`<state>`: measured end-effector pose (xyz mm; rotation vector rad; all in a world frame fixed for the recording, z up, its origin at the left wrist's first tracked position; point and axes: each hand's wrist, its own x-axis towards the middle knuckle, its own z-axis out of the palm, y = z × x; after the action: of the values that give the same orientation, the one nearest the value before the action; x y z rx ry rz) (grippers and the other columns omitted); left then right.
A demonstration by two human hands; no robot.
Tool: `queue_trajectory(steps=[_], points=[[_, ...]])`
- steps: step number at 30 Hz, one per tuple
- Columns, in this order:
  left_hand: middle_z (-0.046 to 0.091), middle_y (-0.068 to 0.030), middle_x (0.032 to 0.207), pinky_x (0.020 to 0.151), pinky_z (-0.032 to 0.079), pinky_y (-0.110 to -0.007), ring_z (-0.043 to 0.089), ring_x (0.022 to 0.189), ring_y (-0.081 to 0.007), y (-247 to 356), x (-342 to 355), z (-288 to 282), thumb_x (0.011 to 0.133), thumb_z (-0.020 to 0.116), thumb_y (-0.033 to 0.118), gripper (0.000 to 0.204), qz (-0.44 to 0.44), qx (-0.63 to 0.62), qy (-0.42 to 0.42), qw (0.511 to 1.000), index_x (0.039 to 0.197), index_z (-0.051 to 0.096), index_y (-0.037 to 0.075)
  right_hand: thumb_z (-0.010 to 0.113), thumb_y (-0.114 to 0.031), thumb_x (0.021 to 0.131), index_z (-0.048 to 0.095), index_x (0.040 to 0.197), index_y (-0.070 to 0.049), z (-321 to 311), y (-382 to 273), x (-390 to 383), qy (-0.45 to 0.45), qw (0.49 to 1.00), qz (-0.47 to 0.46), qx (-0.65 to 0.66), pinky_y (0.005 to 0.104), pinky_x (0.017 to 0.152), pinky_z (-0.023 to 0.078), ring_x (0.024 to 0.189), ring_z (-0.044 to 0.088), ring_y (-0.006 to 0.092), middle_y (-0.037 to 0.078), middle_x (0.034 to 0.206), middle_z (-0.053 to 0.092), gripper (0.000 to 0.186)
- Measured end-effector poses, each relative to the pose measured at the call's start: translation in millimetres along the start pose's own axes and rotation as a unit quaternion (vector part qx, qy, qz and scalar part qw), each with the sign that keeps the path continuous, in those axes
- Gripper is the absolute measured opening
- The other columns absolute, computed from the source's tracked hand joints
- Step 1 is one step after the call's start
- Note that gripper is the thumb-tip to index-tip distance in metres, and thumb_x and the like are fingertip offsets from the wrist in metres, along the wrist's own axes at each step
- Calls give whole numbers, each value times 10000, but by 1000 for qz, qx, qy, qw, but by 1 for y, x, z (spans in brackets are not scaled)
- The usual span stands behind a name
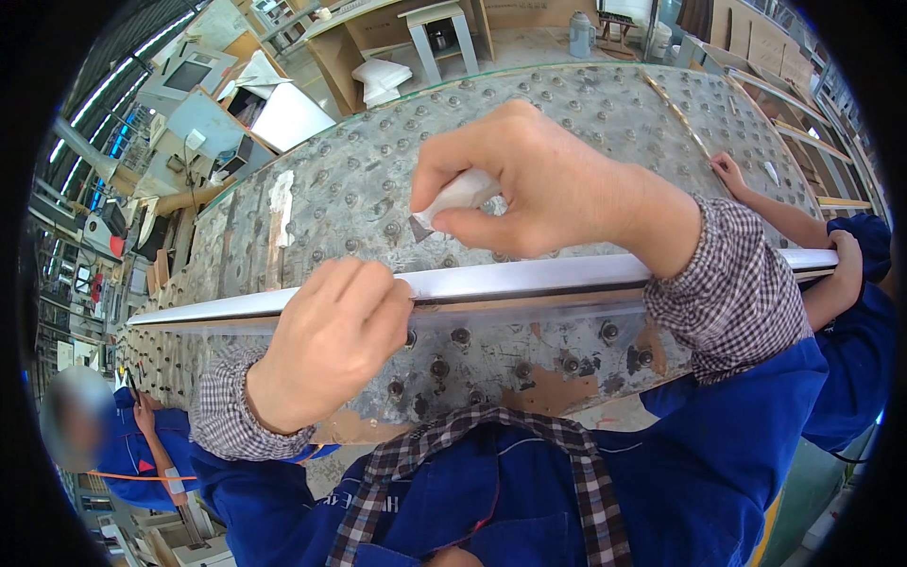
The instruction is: The person applies a white edge strip to a long board. They use a small tool to press the strip, apply adhesive from a bottle, and smooth the edge with tape. The person works along the length of the board, repeating the process.
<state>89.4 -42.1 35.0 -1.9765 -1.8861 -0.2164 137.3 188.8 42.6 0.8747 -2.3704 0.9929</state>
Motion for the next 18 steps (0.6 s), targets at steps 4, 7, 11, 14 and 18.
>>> queue_trajectory(steps=[4, 7, 11, 14, 18], points=[[408, -38, 704, 616, 369, -286, 434, 679, -182, 6, 10, -8, 648, 585, 139, 129, 100, 142, -83, 981, 648, 598, 11, 667, -39, 731, 648, 826, -21, -3, -1, 0, -4, 999, 35, -3, 268, 555, 486, 641, 647, 176, 80, 747, 668, 99], [402, -31, 680, 608, 355, -288, 420, 658, -180, 12, 15, -6, 670, 574, 145, 124, 156, 213, -98, 960, 642, 580, 25, 664, -46, 730, 650, 826, -16, -5, -1, -1, -9, 998, 65, 9, 266, 552, 482, 629, 636, 161, 77, 745, 667, 102], [393, -8, 641, 599, 356, -279, 406, 601, -170, 23, 2, 2, 707, 548, 151, 128, 255, 185, -68, 946, 651, 559, 37, 667, -43, 725, 650, 829, -13, -6, 0, 1, -4, 999, 38, 4, 270, 550, 481, 625, 633, 161, 76, 751, 669, 110], [408, -12, 623, 623, 401, -279, 429, 601, -160, 34, -28, 22, 725, 588, 129, 123, 271, 30, -30, 962, 642, 541, 51, 668, -42, 724, 648, 827, -12, -2, 0, 2, 6, 1000, 12, 13, 272, 551, 482, 628, 634, 167, 78, 757, 670, 109], [431, -13, 604, 572, 400, -323, 465, 575, -158, 13, -37, 37, 709, 768, 166, 233, 106, 0, 174, 979, 669, 563, 63, 670, -44, 723, 647, 827, -13, -1, 1, 1, 9, 1000, 4, 18, 279, 548, 480, 621, 633, 179, 80, 756, 669, 111]])
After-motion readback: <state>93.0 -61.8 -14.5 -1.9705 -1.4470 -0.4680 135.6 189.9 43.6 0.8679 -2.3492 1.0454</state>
